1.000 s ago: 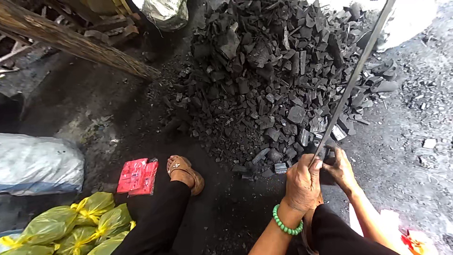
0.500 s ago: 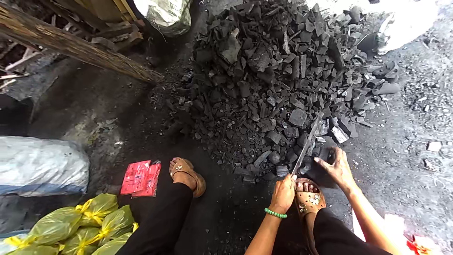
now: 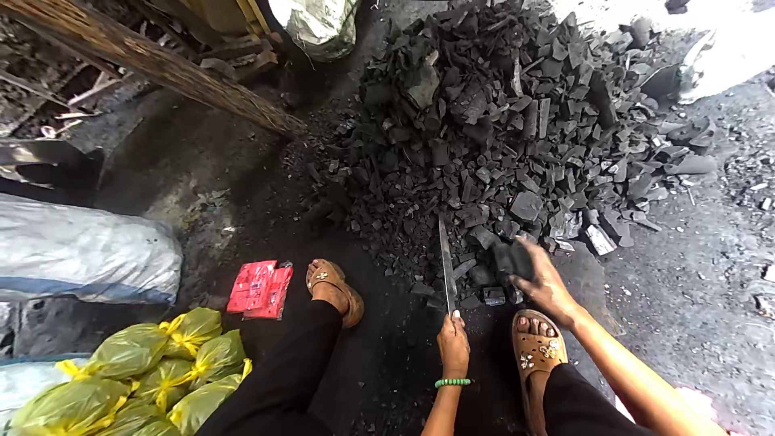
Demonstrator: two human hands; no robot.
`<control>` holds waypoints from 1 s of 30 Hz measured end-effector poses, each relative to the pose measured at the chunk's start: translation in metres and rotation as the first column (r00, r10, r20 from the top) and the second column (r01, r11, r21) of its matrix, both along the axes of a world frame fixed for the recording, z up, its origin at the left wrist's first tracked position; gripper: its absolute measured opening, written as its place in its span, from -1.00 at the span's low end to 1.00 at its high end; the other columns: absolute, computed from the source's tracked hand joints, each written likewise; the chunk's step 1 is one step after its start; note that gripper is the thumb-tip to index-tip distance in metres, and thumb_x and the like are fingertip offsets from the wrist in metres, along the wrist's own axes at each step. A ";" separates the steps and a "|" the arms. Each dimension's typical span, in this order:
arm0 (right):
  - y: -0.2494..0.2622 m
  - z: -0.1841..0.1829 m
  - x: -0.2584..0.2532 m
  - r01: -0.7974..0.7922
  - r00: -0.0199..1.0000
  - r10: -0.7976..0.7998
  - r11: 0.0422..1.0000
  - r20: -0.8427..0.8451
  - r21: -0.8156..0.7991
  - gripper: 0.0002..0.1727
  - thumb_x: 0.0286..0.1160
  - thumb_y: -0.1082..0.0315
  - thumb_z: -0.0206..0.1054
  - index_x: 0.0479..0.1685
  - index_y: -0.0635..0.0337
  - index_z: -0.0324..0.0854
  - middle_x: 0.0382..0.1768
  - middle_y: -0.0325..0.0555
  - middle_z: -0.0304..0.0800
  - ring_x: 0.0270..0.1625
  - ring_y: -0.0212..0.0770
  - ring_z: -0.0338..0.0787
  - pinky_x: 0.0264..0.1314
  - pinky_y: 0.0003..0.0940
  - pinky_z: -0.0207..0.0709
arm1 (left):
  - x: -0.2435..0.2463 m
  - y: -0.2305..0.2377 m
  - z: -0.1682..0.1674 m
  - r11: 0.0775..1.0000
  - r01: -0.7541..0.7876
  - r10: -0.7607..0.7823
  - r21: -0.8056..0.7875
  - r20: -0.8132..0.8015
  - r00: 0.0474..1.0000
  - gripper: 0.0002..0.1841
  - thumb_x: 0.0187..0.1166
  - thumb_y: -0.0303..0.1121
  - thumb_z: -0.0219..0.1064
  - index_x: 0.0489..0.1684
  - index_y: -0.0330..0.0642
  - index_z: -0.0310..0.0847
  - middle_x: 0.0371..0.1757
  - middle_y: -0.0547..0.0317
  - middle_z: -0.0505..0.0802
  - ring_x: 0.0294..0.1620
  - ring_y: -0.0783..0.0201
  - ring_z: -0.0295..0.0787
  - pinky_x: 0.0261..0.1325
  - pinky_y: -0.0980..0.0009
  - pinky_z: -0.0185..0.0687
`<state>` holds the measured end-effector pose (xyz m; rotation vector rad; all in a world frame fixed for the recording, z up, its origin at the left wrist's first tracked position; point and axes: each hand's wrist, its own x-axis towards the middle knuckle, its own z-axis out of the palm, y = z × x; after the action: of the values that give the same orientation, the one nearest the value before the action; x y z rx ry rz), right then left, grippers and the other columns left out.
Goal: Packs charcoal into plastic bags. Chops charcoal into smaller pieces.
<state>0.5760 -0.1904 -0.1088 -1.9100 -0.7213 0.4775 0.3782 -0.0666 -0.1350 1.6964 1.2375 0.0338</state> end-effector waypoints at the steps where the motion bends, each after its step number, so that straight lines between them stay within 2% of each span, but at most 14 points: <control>1: 0.014 0.010 0.004 -0.120 0.993 0.120 0.993 -0.011 0.012 -0.01 0.23 0.43 0.64 0.80 0.13 0.23 0.73 0.27 0.27 0.68 0.21 0.44 0.63 0.18 0.41 | -0.001 0.000 0.002 1.000 -0.019 0.020 -0.015 0.010 1.000 -0.60 0.92 -0.29 -0.11 -0.05 -0.44 0.59 -0.61 0.19 0.50 -0.69 0.35 0.38 -0.51 0.39 0.45; 3: 0.037 0.027 0.020 -0.176 0.984 0.175 0.984 0.018 0.040 -0.09 0.36 0.28 0.60 0.79 0.12 0.27 0.79 0.27 0.16 0.71 0.23 0.40 0.60 0.19 0.44 | -0.002 0.003 0.006 0.998 -0.045 0.047 -0.046 0.036 0.998 -0.59 0.92 -0.29 -0.12 -0.10 -0.44 0.58 -0.66 0.25 0.46 -0.74 0.41 0.35 -0.58 0.45 0.41; 5: 0.043 0.026 0.050 0.021 0.990 -0.020 1.000 0.142 -0.003 -0.33 0.51 0.27 0.45 0.65 0.24 0.44 0.66 0.33 0.36 0.60 0.29 0.51 0.53 0.21 0.49 | -0.004 0.009 0.011 0.996 -0.043 0.047 -0.083 0.043 0.998 -0.59 0.92 -0.28 -0.12 -0.12 -0.43 0.56 -0.68 0.27 0.43 -0.75 0.42 0.33 -0.60 0.48 0.39; 6: 0.042 0.024 0.066 0.152 0.974 -0.133 0.984 0.184 -0.095 -0.38 0.53 0.31 0.45 0.59 0.30 0.48 0.60 0.43 0.39 0.59 0.41 0.47 0.54 0.32 0.43 | -0.005 0.013 0.012 0.994 -0.042 0.046 -0.099 0.039 0.998 -0.59 0.92 -0.28 -0.12 -0.13 -0.43 0.56 -0.68 0.27 0.43 -0.76 0.42 0.33 -0.59 0.48 0.39; 8: 0.038 0.013 0.088 0.280 0.955 -0.222 0.895 0.199 -0.348 -0.22 0.44 0.33 0.52 0.71 0.27 0.34 0.63 0.60 0.25 0.62 0.66 0.30 0.47 0.57 0.29 | -0.007 0.019 0.014 0.992 -0.041 0.045 -0.123 0.029 0.999 -0.60 0.92 -0.28 -0.12 -0.14 -0.41 0.54 -0.67 0.28 0.41 -0.76 0.42 0.32 -0.59 0.49 0.38; 9: 0.037 0.006 0.093 0.242 0.969 -0.186 0.853 0.164 -0.463 -0.10 0.43 0.33 0.55 0.83 0.14 0.19 0.68 0.61 0.16 0.65 0.71 0.22 0.43 0.65 0.24 | -0.010 0.021 0.013 0.991 -0.045 0.048 -0.129 0.024 0.999 -0.61 0.92 -0.28 -0.11 -0.14 -0.41 0.53 -0.67 0.28 0.41 -0.75 0.41 0.32 -0.59 0.48 0.38; 11: 0.038 -0.007 0.090 0.156 0.986 -0.097 0.817 0.135 -0.555 0.00 0.44 0.39 0.55 0.91 -0.06 0.06 0.66 0.59 0.21 0.60 0.73 0.29 0.38 0.63 0.31 | -0.012 0.021 0.013 0.991 -0.044 0.047 -0.125 0.021 0.999 -0.61 0.92 -0.29 -0.10 -0.12 -0.42 0.54 -0.67 0.27 0.41 -0.75 0.41 0.32 -0.59 0.47 0.39; 15: 0.036 -0.016 0.064 0.061 0.977 0.025 0.920 0.212 -0.387 -0.38 0.47 0.43 0.50 0.59 0.11 0.54 0.43 0.51 0.56 0.43 0.62 0.54 0.41 0.50 0.39 | -0.009 0.018 0.017 0.991 -0.045 0.051 -0.129 0.044 0.998 -0.61 0.92 -0.29 -0.10 -0.12 -0.42 0.55 -0.68 0.28 0.42 -0.76 0.42 0.32 -0.59 0.49 0.38; 17: 0.034 -0.019 0.056 -0.029 0.968 0.096 0.960 0.231 -0.277 -0.51 0.48 0.41 0.49 0.45 0.18 0.67 0.33 0.41 0.68 0.38 0.50 0.63 0.45 0.43 0.40 | -0.007 0.016 0.020 0.990 -0.048 0.057 -0.132 0.063 0.996 -0.61 0.92 -0.29 -0.10 -0.13 -0.42 0.55 -0.69 0.29 0.41 -0.76 0.43 0.31 -0.59 0.50 0.38; 22: 0.041 0.001 0.045 -0.096 0.994 0.102 0.989 0.041 -0.115 -0.48 0.50 0.34 0.52 0.47 0.22 0.63 0.34 0.31 0.71 0.44 0.28 0.66 0.54 0.29 0.39 | -0.005 0.012 0.025 0.992 -0.064 0.083 -0.111 0.166 0.983 -0.63 0.90 -0.33 -0.08 -0.16 -0.44 0.55 -0.73 0.32 0.41 -0.79 0.47 0.31 -0.62 0.53 0.36; 25: 0.033 0.010 0.049 -0.120 0.991 0.124 0.991 -0.052 0.067 -0.42 0.53 0.40 0.44 0.60 0.14 0.54 0.52 0.13 0.61 0.50 0.01 0.67 0.58 0.01 0.50 | -0.008 0.011 0.026 0.997 -0.053 0.064 -0.056 0.215 0.975 -0.64 0.89 -0.33 -0.06 -0.19 -0.42 0.56 -0.75 0.35 0.41 -0.80 0.50 0.31 -0.64 0.55 0.36; 27: 0.005 0.005 0.063 0.082 0.997 -0.080 0.990 -0.019 0.118 -0.44 0.56 0.36 0.37 0.59 0.18 0.53 0.59 0.09 0.55 0.63 -0.03 0.53 0.69 -0.03 0.39 | -0.011 0.009 0.024 1.000 0.009 -0.014 0.025 0.214 0.977 -0.63 0.88 -0.33 -0.05 -0.13 -0.45 0.60 -0.71 0.31 0.45 -0.76 0.47 0.34 -0.59 0.49 0.42; 28: -0.015 -0.001 0.071 0.263 0.964 -0.266 0.962 0.024 0.078 -0.45 0.56 0.34 0.37 0.57 0.23 0.54 0.60 0.20 0.51 0.67 0.11 0.45 0.72 0.10 0.31 | -0.013 0.009 0.022 0.995 0.061 -0.077 0.083 0.203 0.976 -0.62 0.87 -0.32 -0.05 -0.10 -0.46 0.62 -0.68 0.28 0.48 -0.74 0.44 0.37 -0.56 0.45 0.45; 30: -0.054 -0.012 0.083 0.632 0.775 -0.629 0.768 0.063 -0.103 -0.37 0.51 0.31 0.44 0.57 0.37 0.48 0.57 0.56 0.37 0.65 0.50 0.34 0.67 0.39 0.18 | -0.016 0.006 0.019 0.954 0.201 -0.236 0.221 0.142 0.961 -0.61 0.85 -0.31 -0.01 -0.04 -0.49 0.66 -0.59 0.12 0.60 -0.64 0.30 0.51 -0.44 0.32 0.55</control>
<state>0.6587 -0.2449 -0.1212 -2.1284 -0.0243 0.0632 0.3621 -0.0602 -0.1159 1.9597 0.9410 0.1714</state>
